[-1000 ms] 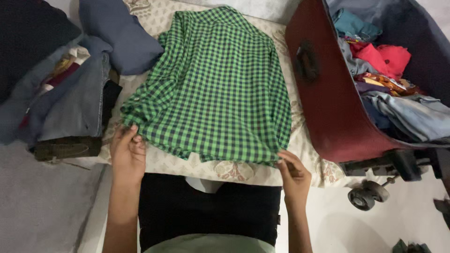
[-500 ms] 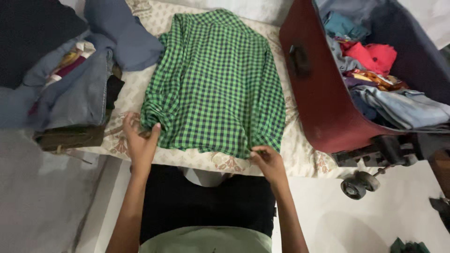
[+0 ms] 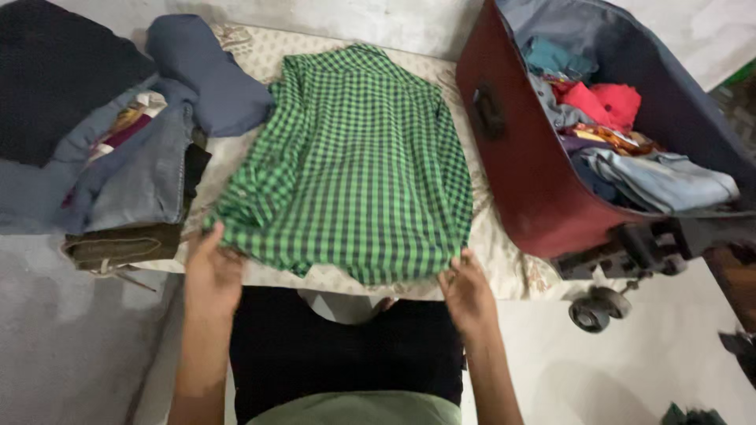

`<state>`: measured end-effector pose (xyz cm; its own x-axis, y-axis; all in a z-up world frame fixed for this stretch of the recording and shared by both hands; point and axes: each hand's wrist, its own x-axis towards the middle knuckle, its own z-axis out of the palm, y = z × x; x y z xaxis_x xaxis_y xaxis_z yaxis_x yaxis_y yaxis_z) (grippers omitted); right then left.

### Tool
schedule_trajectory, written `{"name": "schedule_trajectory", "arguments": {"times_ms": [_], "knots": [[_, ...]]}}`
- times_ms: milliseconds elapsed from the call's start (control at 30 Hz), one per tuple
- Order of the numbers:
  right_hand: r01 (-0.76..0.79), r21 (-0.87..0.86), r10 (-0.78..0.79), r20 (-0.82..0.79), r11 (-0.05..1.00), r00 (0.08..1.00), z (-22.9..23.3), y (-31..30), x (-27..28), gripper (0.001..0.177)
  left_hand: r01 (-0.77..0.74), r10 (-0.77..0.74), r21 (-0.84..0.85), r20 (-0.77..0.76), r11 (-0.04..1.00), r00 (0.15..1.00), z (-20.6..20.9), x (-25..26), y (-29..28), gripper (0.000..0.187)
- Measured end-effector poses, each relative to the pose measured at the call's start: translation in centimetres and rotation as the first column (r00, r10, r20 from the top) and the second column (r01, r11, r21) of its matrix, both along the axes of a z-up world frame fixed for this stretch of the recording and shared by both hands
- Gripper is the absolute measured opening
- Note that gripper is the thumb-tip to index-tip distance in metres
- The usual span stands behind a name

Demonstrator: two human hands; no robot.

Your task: The person folds a pair of grey trousers, a black t-shirt, and a green checkered shirt by hand on a bed before placing them into a suitcase.

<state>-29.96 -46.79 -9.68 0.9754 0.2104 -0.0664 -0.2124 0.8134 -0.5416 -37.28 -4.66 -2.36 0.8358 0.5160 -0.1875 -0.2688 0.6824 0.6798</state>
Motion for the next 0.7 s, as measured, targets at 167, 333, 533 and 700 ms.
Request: {"name": "schedule_trajectory", "arguments": {"times_ms": [167,333,533,700], "knots": [[0.132,-0.066,-0.144,-0.236,0.989,0.961,-2.7,0.4,-1.5,0.026,0.012,0.005,-0.164,0.104,0.986,0.995,-6.9,-1.5,0.1,0.023],[0.151,-0.377,-0.225,-0.161,0.914,0.961,-0.3,-0.2,-4.1,0.027,0.022,-0.024,-0.091,-0.018,0.996,1.000,-8.5,-3.3,-0.8,0.026],[0.574,-0.819,-0.124,0.568,0.011,0.814,2.6,0.8,-6.9,0.025,0.162,0.468,0.966,-0.240,0.202,0.850,-3.0,-5.9,-2.6,0.049],[0.532,-0.791,-0.075,0.536,0.303,0.841,5.6,4.5,-3.8,0.020,0.162,0.348,0.931,-0.040,-0.327,0.937,-1.0,-0.3,-1.0,0.053]]}}
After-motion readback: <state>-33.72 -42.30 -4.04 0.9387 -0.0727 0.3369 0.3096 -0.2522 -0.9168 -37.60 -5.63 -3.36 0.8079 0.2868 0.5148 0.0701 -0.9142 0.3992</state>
